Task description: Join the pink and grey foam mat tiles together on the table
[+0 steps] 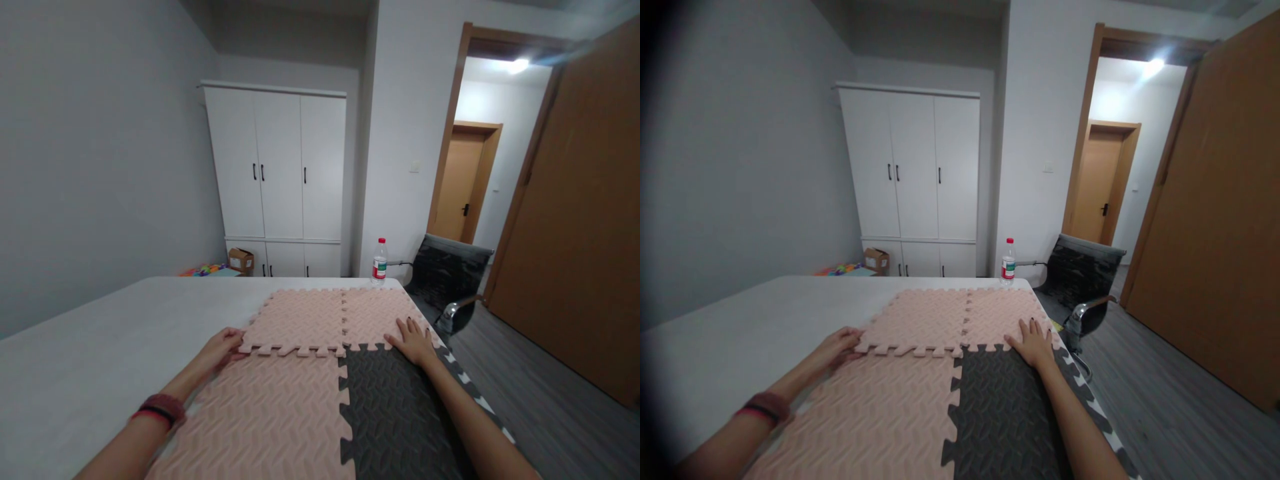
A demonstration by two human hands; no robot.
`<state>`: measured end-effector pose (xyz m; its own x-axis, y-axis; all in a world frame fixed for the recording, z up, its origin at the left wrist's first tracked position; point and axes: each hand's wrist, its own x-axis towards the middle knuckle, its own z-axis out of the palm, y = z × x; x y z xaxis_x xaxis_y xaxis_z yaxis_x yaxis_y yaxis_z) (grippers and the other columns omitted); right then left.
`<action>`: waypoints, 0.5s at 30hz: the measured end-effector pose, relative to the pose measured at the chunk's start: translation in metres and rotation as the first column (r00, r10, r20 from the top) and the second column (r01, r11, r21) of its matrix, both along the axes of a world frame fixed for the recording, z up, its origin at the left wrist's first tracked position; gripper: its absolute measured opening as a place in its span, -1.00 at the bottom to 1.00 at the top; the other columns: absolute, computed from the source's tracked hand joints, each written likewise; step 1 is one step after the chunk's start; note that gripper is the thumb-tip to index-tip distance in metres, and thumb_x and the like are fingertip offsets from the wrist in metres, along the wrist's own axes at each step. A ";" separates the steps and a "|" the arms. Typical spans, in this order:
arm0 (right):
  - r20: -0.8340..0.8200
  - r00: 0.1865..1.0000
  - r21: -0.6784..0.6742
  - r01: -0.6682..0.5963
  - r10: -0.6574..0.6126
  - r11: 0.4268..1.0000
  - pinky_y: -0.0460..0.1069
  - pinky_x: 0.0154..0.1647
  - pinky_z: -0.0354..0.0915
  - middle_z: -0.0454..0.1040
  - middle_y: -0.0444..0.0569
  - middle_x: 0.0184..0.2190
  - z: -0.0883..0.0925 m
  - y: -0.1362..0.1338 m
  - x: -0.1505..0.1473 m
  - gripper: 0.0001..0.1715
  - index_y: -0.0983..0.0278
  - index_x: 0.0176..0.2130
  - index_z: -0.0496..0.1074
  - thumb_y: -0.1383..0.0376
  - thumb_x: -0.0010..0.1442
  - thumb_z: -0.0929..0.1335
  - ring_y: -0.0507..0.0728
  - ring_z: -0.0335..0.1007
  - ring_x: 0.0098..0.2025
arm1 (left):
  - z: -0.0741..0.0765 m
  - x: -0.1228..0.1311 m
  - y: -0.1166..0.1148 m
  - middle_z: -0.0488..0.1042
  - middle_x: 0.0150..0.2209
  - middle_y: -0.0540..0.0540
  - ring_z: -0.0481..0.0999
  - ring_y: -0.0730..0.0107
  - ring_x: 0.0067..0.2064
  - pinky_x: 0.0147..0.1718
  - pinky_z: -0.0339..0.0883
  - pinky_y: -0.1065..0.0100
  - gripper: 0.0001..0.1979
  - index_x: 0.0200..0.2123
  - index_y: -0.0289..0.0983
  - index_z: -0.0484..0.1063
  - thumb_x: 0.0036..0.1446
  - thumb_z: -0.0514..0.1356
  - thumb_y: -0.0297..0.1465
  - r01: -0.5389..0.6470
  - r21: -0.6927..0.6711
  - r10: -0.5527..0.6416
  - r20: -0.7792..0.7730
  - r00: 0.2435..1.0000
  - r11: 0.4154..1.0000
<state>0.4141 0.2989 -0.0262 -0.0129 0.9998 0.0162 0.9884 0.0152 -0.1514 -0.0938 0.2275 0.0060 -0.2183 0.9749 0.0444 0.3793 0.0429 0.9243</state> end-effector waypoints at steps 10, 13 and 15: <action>-0.006 1.000 0.002 -0.005 0.005 1.000 0.30 0.19 -0.44 -0.22 0.08 0.31 0.002 -0.002 -0.001 0.00 0.20 0.27 -0.13 -0.29 0.04 -0.04 0.26 -0.43 0.31 | 0.010 0.009 -0.004 0.42 -0.22 -0.06 0.42 0.18 -0.17 -0.16 0.24 0.26 -0.53 -0.21 -0.18 0.24 -0.21 0.23 -0.12 0.067 0.060 -0.035 -0.427 0.904 0.996; -0.002 1.000 -0.003 0.000 0.000 1.000 0.30 0.19 -0.44 -0.22 0.08 0.31 0.002 -0.002 -0.002 0.00 0.20 0.27 -0.13 -0.29 0.04 -0.03 0.27 -0.42 0.31 | 0.009 0.012 -0.007 0.42 -0.23 -0.08 0.42 0.17 -0.16 -0.16 0.24 0.25 -0.57 -0.18 -0.18 0.22 -0.12 0.15 -0.11 0.085 0.051 -0.049 -0.487 0.872 0.995; 0.001 1.000 -0.006 0.003 -0.003 1.000 0.30 0.19 -0.44 -0.22 0.07 0.31 0.003 -0.002 -0.002 -0.01 0.20 0.27 -0.14 -0.28 0.05 -0.03 0.27 -0.42 0.31 | 0.009 0.013 -0.008 0.43 -0.21 -0.08 0.42 0.17 -0.13 -0.13 0.24 0.25 -0.58 -0.16 -0.18 0.21 -0.08 0.12 -0.11 0.107 0.044 -0.070 -0.511 0.857 0.993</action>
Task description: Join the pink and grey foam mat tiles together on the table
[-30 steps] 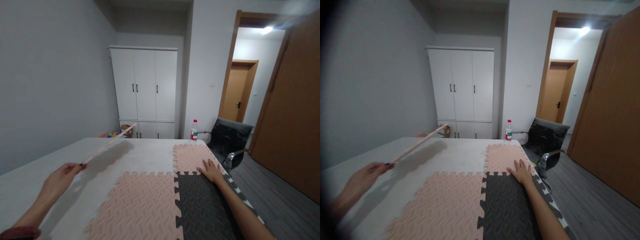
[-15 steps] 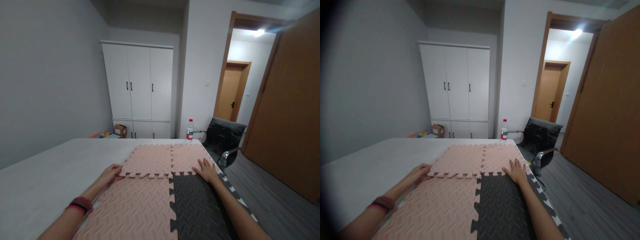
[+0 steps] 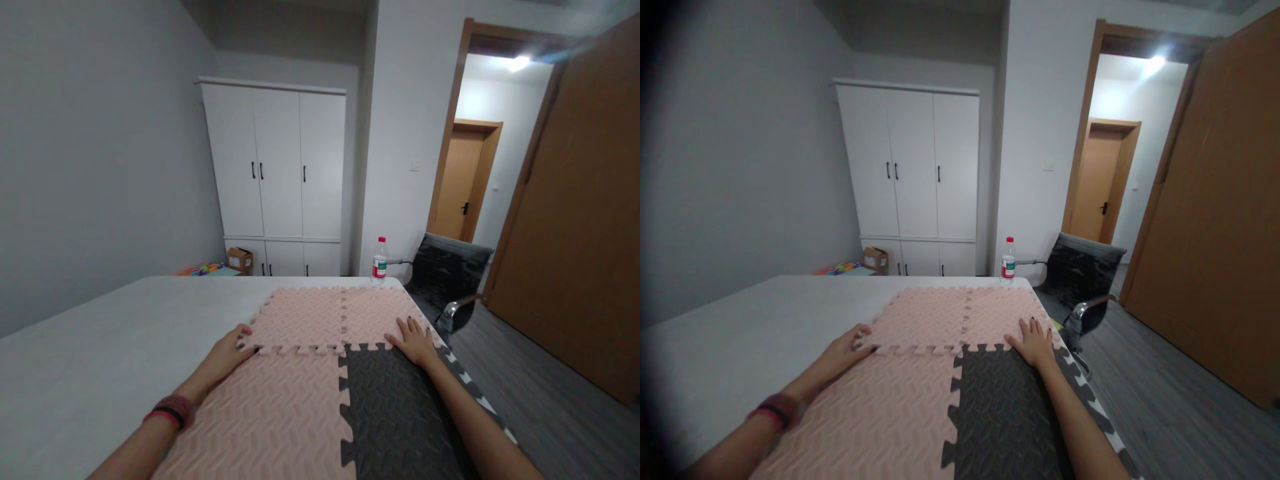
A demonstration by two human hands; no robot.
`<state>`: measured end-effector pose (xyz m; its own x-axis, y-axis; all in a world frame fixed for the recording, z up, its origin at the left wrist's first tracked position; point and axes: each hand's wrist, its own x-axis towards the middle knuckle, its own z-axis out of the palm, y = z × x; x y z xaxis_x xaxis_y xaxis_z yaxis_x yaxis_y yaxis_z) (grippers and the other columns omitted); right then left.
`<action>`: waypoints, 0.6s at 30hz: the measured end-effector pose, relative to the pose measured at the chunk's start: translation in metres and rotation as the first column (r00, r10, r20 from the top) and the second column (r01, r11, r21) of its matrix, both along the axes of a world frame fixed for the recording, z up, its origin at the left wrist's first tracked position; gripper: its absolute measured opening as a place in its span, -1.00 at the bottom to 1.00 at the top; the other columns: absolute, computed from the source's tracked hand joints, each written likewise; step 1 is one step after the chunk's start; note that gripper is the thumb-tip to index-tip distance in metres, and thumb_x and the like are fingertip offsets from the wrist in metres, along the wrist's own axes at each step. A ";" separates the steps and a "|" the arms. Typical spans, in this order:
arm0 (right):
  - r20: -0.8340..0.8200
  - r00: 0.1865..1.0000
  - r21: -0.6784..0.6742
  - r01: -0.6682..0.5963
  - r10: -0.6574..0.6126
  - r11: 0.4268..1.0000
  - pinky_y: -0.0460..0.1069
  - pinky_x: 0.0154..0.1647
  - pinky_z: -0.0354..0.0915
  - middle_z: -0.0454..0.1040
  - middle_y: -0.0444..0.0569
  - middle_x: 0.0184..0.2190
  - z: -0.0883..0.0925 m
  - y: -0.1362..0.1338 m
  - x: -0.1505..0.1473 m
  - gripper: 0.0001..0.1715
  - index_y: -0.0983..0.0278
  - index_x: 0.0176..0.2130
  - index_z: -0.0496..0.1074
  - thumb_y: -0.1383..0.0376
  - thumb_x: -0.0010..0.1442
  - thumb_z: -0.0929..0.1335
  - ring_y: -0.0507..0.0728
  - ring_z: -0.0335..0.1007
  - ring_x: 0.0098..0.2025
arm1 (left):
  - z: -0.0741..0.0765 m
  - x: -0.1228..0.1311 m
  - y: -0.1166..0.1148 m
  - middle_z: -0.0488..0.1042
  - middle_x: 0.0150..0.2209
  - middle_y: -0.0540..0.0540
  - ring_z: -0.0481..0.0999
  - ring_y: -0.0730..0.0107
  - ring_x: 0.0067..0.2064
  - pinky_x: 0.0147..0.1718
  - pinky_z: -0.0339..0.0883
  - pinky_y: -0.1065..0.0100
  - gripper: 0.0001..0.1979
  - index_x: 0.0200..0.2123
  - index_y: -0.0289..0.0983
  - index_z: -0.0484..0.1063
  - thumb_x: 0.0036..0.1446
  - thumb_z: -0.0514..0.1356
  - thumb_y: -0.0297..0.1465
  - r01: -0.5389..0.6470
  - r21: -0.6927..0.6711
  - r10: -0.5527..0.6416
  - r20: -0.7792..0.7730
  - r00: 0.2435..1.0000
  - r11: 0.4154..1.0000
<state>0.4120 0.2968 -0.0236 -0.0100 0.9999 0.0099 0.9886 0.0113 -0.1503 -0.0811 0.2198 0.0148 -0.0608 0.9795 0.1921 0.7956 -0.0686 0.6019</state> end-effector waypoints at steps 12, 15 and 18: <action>-0.008 1.000 0.006 -0.003 0.003 1.000 0.29 0.20 -0.42 -0.21 0.06 0.31 0.001 -0.001 -0.001 -0.02 0.20 0.27 -0.13 -0.28 0.05 -0.04 0.27 -0.39 0.31 | -0.003 -0.006 0.001 0.46 -0.11 -0.09 0.40 0.11 -0.10 -0.07 0.20 0.22 -0.52 -0.08 -0.15 0.36 -0.03 0.06 -0.05 0.034 0.020 -0.028 -0.223 0.974 0.999; -0.019 1.000 0.027 -0.008 0.009 1.000 0.30 0.19 -0.42 -0.19 0.08 0.30 0.000 -0.001 0.000 0.01 0.20 0.27 -0.11 -0.30 0.03 -0.04 0.28 -0.37 0.30 | -0.005 -0.011 -0.001 0.46 -0.09 -0.10 0.38 0.10 -0.10 -0.06 0.18 0.19 -0.51 -0.05 -0.14 0.38 0.00 0.03 -0.05 0.040 0.016 -0.035 -0.272 0.962 0.999; -0.019 1.000 0.027 -0.011 0.012 1.000 0.30 0.19 -0.43 -0.19 0.08 0.30 -0.001 0.000 0.000 0.01 0.20 0.27 -0.11 -0.30 0.03 -0.04 0.28 -0.38 0.31 | -0.006 -0.016 -0.002 0.44 -0.05 -0.09 0.36 0.12 -0.07 -0.02 0.16 0.21 -0.50 -0.02 -0.14 0.38 0.03 -0.01 -0.06 0.063 0.003 -0.059 -0.303 0.951 0.998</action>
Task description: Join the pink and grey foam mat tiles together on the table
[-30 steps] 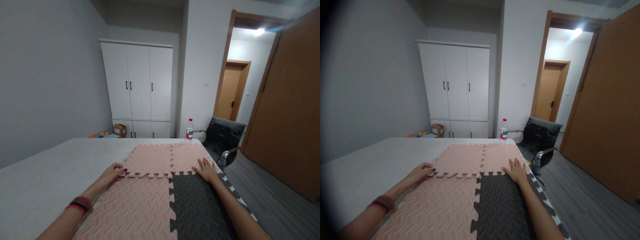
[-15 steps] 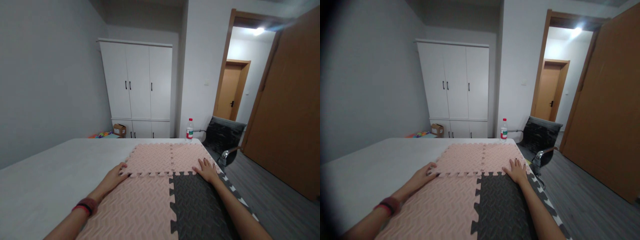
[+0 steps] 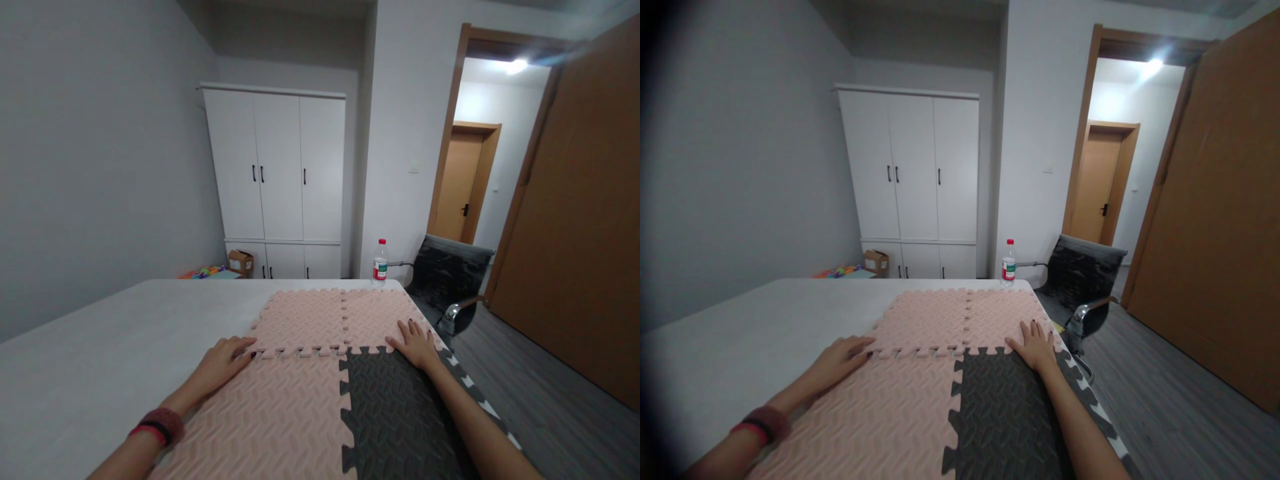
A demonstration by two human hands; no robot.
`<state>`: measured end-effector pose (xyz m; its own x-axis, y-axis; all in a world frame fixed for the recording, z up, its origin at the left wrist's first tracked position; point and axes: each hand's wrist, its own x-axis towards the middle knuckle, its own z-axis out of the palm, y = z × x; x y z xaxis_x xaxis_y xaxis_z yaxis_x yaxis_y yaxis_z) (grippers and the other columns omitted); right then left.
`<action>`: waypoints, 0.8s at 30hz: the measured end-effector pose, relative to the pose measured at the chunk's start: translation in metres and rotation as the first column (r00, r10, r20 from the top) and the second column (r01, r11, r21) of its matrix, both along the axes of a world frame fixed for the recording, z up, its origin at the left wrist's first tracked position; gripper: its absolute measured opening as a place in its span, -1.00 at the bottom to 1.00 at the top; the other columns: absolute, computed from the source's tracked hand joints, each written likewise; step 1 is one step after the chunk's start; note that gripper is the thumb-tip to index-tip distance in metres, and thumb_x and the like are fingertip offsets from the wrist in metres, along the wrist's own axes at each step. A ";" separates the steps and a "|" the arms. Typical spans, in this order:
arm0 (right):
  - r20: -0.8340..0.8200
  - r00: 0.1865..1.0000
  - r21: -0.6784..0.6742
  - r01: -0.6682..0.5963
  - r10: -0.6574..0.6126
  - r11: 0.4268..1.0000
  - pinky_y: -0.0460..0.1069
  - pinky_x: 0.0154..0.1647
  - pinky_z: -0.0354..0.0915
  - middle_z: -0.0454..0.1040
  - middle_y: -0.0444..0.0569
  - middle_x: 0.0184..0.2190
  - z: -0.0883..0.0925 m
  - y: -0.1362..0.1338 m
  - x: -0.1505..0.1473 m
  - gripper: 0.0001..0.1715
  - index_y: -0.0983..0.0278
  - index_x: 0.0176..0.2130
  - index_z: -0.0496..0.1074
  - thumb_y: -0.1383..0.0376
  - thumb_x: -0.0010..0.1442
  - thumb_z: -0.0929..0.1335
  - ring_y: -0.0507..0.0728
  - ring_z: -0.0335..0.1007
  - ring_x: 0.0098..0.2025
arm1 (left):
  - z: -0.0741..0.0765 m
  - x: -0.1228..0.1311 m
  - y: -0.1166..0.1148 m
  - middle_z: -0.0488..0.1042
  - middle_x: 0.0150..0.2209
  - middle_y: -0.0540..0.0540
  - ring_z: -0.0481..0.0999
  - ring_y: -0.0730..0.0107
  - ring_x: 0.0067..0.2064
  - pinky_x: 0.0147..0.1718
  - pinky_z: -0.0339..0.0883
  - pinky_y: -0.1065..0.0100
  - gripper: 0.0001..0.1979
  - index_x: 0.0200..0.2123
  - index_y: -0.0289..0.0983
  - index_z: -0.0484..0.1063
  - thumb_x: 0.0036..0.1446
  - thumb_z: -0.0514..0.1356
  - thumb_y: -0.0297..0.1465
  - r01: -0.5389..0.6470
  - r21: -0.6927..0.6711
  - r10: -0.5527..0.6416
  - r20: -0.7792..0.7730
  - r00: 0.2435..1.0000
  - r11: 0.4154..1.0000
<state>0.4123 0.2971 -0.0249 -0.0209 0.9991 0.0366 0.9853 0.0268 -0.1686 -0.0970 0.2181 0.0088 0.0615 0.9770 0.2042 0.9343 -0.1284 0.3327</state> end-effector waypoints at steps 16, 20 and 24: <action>0.002 1.000 0.010 -0.002 0.002 1.000 0.31 0.19 -0.44 -0.18 0.09 0.30 -0.007 0.004 0.003 -0.03 0.20 0.27 -0.11 -0.26 0.06 -0.04 0.28 -0.39 0.31 | -0.005 -0.017 0.004 0.42 -0.05 -0.08 0.37 0.22 -0.06 -0.04 0.17 0.28 -0.54 0.00 -0.14 0.36 0.10 -0.04 -0.11 0.037 -0.017 -0.039 -0.171 0.985 0.999; -0.001 1.000 0.015 -0.004 0.004 1.000 0.32 0.18 -0.45 -0.19 0.10 0.30 -0.009 0.006 0.004 -0.02 0.20 0.27 -0.11 -0.27 0.05 -0.03 0.30 -0.39 0.31 | -0.002 -0.010 0.003 0.43 -0.09 -0.09 0.38 0.22 -0.10 -0.10 0.19 0.27 -0.61 -0.06 -0.12 0.41 0.11 -0.03 -0.17 0.045 -0.007 -0.045 -0.241 0.970 0.999; -0.005 1.000 0.018 -0.003 0.004 1.000 0.32 0.19 -0.45 -0.19 0.10 0.30 -0.009 0.006 0.003 -0.02 0.20 0.27 -0.11 -0.27 0.05 -0.02 0.29 -0.40 0.31 | 0.007 0.006 0.005 0.42 -0.14 -0.14 0.38 0.19 -0.12 -0.10 0.18 0.20 -0.65 -0.27 -0.17 0.49 0.12 -0.06 -0.21 0.045 0.024 -0.036 -0.305 0.952 0.999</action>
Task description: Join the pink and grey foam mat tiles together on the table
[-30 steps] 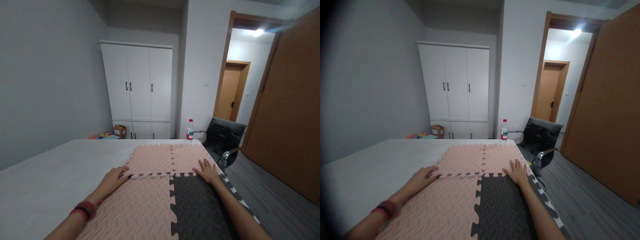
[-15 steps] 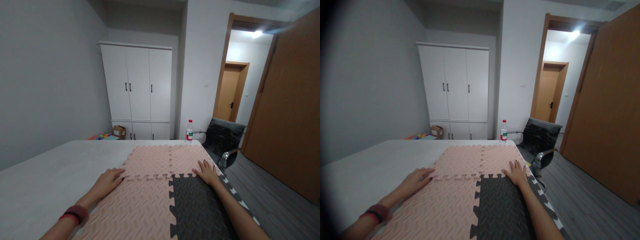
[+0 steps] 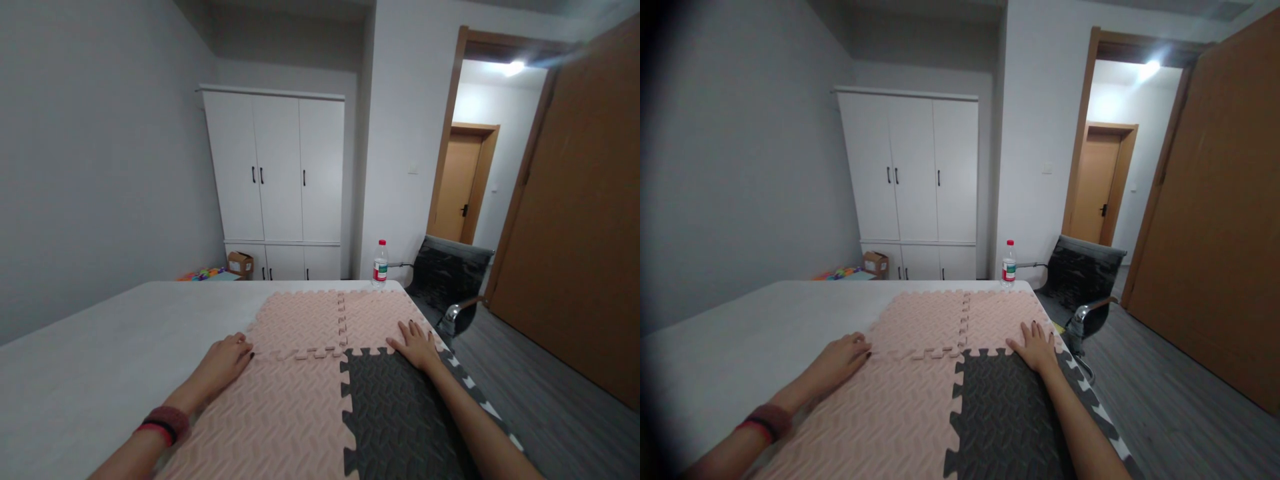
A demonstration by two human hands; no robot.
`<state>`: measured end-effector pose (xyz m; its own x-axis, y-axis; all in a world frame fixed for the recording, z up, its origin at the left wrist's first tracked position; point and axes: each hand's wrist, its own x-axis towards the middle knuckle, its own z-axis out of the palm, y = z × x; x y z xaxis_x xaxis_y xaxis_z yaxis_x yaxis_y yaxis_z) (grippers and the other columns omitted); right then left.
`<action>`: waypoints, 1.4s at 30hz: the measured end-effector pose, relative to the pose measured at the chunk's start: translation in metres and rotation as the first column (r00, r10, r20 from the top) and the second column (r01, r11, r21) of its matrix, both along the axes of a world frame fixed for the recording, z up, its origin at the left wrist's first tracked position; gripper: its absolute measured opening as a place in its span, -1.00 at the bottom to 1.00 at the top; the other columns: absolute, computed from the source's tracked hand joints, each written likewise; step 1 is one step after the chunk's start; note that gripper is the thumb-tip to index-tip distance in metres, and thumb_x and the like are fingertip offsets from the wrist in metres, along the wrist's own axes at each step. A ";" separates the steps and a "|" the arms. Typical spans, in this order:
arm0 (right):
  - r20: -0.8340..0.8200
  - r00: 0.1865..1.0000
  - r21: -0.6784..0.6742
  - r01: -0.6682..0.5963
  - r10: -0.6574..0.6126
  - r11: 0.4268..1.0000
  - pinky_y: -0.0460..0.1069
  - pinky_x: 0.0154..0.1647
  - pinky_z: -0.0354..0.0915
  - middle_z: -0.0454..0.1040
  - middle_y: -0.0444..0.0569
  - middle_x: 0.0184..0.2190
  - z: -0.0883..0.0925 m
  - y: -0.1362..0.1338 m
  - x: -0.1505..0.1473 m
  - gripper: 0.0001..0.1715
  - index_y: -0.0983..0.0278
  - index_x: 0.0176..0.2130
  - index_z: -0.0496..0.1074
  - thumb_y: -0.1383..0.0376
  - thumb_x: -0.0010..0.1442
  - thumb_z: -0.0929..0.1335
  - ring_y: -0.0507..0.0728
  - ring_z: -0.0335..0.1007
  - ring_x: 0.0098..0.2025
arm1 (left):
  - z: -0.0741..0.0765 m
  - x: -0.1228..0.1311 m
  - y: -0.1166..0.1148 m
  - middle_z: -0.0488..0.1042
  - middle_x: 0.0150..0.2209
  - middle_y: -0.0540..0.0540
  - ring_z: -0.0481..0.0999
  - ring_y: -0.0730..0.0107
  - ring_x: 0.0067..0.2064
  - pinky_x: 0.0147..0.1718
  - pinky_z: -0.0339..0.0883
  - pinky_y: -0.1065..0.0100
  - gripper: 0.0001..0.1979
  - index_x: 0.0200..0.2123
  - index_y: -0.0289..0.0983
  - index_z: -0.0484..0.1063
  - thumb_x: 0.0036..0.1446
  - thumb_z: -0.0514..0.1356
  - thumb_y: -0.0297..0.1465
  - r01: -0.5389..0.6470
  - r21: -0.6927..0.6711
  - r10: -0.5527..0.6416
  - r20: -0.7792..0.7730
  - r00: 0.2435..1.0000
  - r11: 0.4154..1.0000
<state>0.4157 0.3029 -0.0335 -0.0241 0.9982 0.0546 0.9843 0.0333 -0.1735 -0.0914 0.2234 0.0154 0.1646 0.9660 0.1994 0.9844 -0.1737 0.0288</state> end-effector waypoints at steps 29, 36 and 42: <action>0.096 0.991 0.014 -0.097 0.095 0.995 0.47 0.11 -0.21 -0.05 0.04 0.27 -0.007 -0.005 0.005 -0.18 0.10 0.23 0.03 -0.17 0.08 0.02 0.36 -0.31 0.29 | -0.021 0.076 0.035 -0.22 0.32 -0.10 -0.26 0.13 0.31 0.19 -0.31 -0.05 -0.24 0.24 0.00 -0.19 0.03 -0.29 0.18 0.006 -0.246 0.019 0.101 0.995 0.969; 0.061 0.997 0.006 -0.051 0.050 0.999 0.44 0.14 -0.28 -0.10 0.06 0.29 -0.008 -0.001 0.005 -0.11 0.15 0.25 -0.03 -0.21 0.06 0.02 0.35 -0.36 0.30 | -0.022 0.089 0.049 -0.22 0.31 -0.25 -0.26 -0.04 0.30 0.15 -0.32 -0.17 -0.09 0.26 -0.18 -0.19 -0.06 -0.23 0.23 -0.088 -0.276 0.122 0.110 0.986 0.957; 0.048 0.999 -0.014 -0.005 0.006 1.000 0.37 0.18 -0.36 -0.19 0.10 0.30 -0.001 -0.001 0.000 0.05 0.22 0.27 -0.12 -0.32 0.00 -0.02 0.32 -0.37 0.31 | -0.023 0.104 0.052 -0.30 0.31 -0.32 -0.35 -0.13 0.30 0.12 -0.46 -0.26 0.04 0.27 -0.26 -0.21 -0.16 -0.14 0.27 -0.144 -0.276 0.184 0.124 0.975 0.950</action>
<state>0.4155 0.3022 -0.0347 -0.0318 0.9987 0.0399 0.9913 0.0366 -0.1268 0.0127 0.2758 -0.0072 -0.0123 0.9984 -0.0557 0.9800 0.0231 0.1975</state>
